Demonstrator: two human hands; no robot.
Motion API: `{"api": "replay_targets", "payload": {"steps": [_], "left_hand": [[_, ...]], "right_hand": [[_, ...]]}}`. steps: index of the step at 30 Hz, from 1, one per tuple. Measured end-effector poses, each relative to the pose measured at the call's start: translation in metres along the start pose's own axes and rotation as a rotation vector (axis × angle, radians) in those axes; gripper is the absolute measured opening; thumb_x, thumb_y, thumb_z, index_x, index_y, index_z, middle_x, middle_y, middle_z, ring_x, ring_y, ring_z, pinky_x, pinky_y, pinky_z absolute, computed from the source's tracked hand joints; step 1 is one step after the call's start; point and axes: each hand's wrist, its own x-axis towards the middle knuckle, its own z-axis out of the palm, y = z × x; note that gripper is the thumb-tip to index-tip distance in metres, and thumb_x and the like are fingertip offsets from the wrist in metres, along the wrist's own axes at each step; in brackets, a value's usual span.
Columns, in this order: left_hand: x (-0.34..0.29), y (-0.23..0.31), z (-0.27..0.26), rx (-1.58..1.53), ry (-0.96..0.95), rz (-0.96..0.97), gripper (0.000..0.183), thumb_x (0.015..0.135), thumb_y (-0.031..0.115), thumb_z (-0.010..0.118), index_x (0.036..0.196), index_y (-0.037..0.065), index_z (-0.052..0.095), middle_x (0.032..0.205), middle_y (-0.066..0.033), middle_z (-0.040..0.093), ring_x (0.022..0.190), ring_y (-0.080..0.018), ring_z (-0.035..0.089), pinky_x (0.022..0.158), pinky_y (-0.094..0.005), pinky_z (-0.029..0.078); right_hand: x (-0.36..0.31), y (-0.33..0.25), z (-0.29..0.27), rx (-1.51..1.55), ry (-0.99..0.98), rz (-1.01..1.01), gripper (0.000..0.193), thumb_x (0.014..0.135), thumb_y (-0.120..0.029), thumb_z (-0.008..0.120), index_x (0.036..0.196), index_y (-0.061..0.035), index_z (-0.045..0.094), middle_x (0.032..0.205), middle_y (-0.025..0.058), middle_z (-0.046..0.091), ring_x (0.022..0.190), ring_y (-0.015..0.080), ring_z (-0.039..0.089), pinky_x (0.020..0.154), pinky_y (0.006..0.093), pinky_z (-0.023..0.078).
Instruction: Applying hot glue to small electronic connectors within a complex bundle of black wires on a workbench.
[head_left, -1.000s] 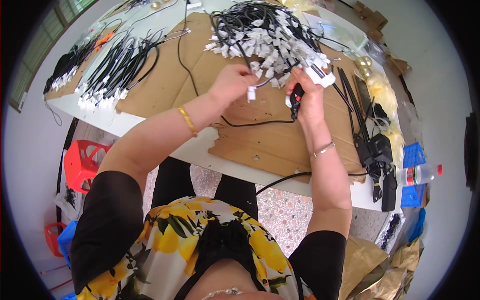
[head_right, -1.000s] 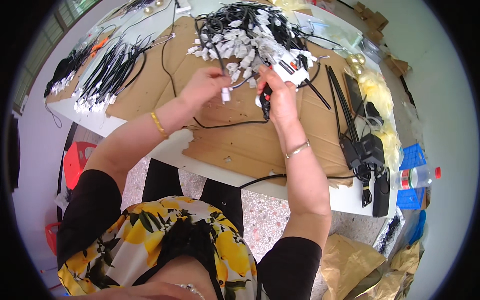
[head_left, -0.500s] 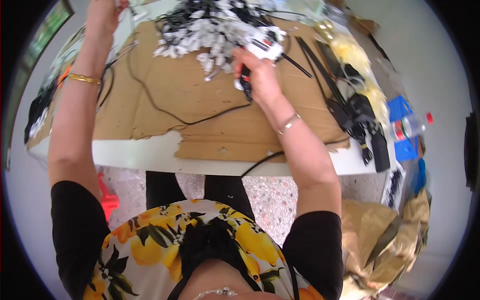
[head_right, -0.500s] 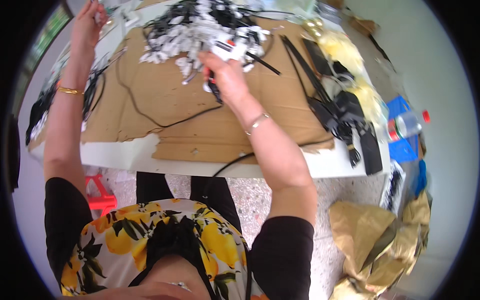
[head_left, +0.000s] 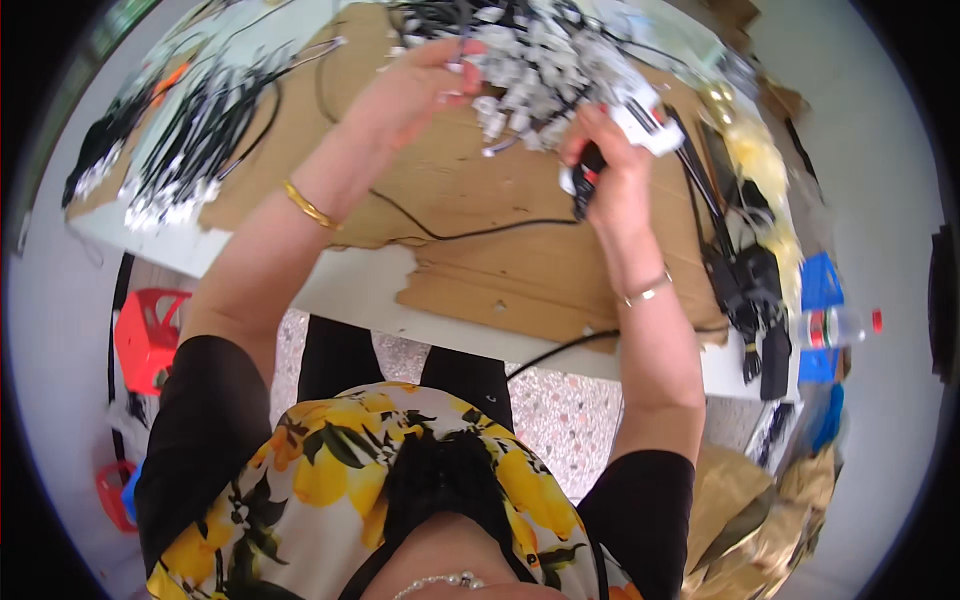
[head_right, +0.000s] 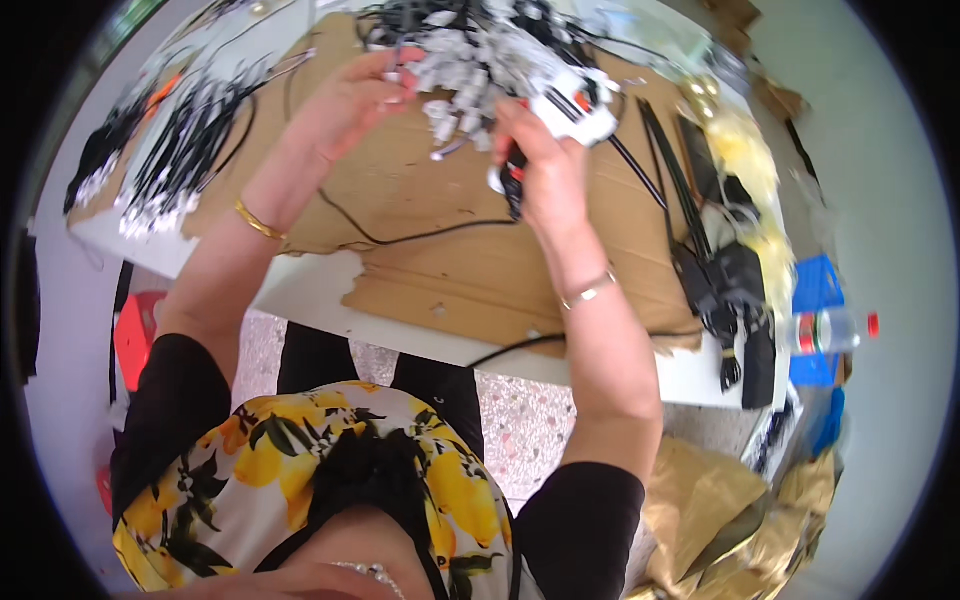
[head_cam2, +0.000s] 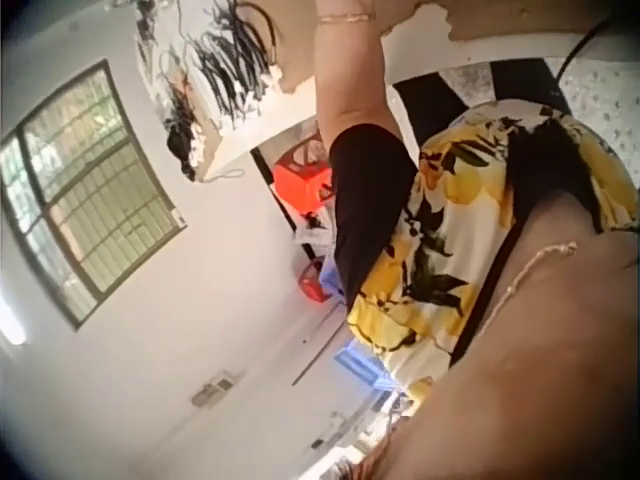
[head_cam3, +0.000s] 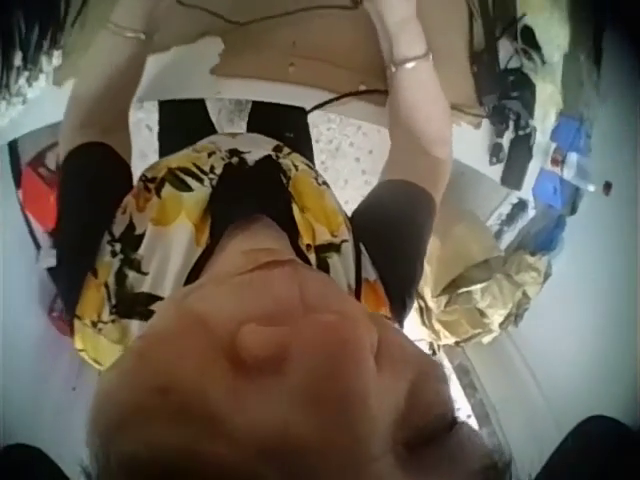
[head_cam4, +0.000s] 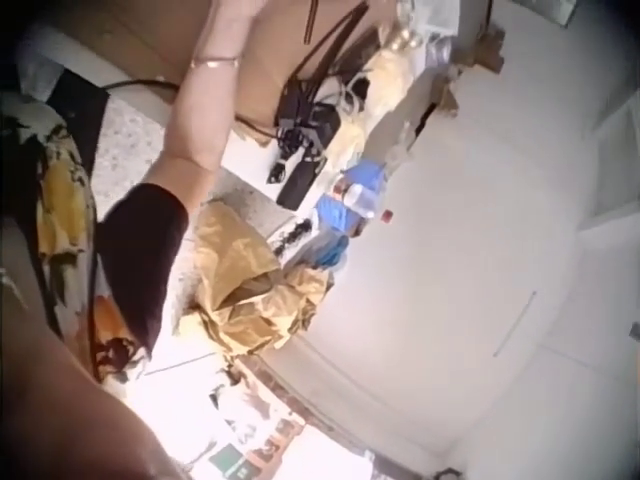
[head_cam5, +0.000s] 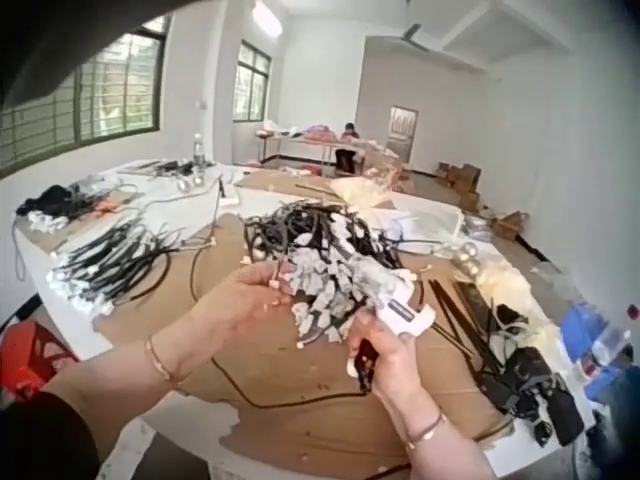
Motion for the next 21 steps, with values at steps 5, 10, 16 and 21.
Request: {"api": "replay_targets", "payload": {"steps": [5,10,16,21], "left_hand": [[-0.044,0.011,0.002,0.048,-0.013,-0.036,0.034,0.08,0.0,0.049,0.114,0.001,0.047,0.084,-0.0061,0.059,0.073,-0.0125,0.057,0.064,-0.0242,0.048],[-0.055,-0.009,-0.015,0.106,0.181,0.07,0.026,0.078,-0.002,0.054,0.104,-0.003,0.05,0.087,-0.0096,0.06,0.071,-0.0131,0.058,0.062,-0.0253,0.05],[-0.057,-0.02,-0.022,0.035,0.267,0.082,0.022,0.078,-0.001,0.055,0.099,-0.005,0.052,0.083,-0.0073,0.06,0.072,-0.0116,0.058,0.063,-0.0237,0.05],[-0.058,-0.026,-0.026,0.178,0.244,0.061,0.023,0.077,-0.005,0.055,0.099,-0.002,0.05,0.087,-0.0075,0.061,0.078,-0.0119,0.058,0.07,-0.0234,0.048]], "right_hand": [[-0.014,-0.014,0.02,-0.13,-0.165,0.052,0.02,0.076,-0.017,0.053,0.063,-0.0035,0.047,0.055,0.0037,0.046,0.05,0.0111,0.043,0.049,0.0229,0.034],[-0.019,-0.012,0.03,-0.224,-0.268,0.166,0.021,0.075,-0.02,0.058,0.082,-0.0009,0.054,0.06,0.0026,0.052,0.053,0.0088,0.048,0.049,0.0208,0.038],[-0.023,0.0,0.025,-0.262,-0.217,0.252,0.02,0.073,-0.018,0.061,0.081,-0.001,0.054,0.06,0.0036,0.052,0.054,0.01,0.049,0.05,0.022,0.039],[-0.025,0.004,0.029,-0.298,-0.216,0.3,0.022,0.072,-0.018,0.063,0.083,-0.0012,0.055,0.064,0.0034,0.054,0.057,0.0105,0.051,0.054,0.0225,0.041]]}}
